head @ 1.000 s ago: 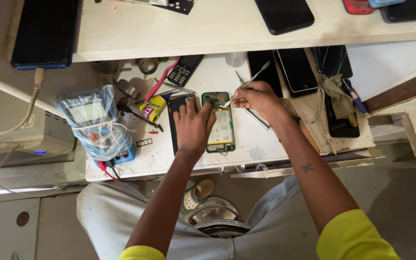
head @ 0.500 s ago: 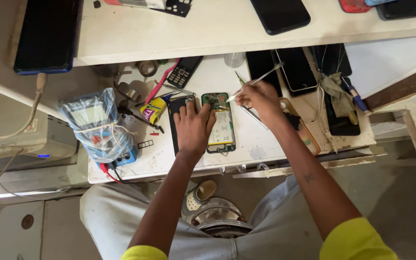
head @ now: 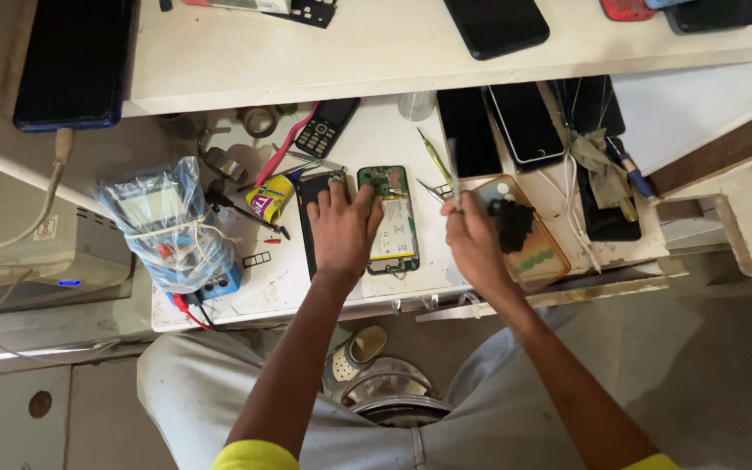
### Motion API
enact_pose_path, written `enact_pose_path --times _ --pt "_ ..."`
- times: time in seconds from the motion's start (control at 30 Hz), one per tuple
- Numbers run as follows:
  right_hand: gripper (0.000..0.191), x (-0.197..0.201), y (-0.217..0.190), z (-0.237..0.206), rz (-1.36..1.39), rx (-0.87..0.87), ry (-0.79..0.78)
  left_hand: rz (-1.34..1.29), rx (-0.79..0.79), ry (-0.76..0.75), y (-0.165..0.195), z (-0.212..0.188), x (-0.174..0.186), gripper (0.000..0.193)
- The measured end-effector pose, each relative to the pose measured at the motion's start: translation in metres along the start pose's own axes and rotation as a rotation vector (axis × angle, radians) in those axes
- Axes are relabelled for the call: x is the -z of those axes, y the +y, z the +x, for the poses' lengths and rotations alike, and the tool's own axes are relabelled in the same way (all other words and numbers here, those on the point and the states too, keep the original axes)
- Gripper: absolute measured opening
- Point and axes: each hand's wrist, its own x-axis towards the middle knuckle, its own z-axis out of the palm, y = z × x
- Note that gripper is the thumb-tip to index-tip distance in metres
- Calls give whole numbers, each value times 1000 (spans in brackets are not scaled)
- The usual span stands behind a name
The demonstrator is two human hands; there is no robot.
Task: The person works on a disassembled smartphone at a low repair bench. They pry at the phone motherboard with a screwdriver, remove the battery, test the board with multimeter probes, and lift the motherboard out of the phone housing.
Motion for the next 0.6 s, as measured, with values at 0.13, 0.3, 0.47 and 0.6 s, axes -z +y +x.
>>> enact_pose_path --times 0.13,0.3,0.47,0.6 --pt "20 -21 -15 -1 -401 85 26 31 -10 25 -1 0 -2 26" --pt "41 -35 -29 2 -487 101 28 33 6 -17 0 0 0 23" --pt "30 -36 -27 3 -473 -5 -50 25 -7 -3 1 0 0 22" --pt "22 -35 -21 9 -502 29 -83 27 1 -31 1 1 0 22"
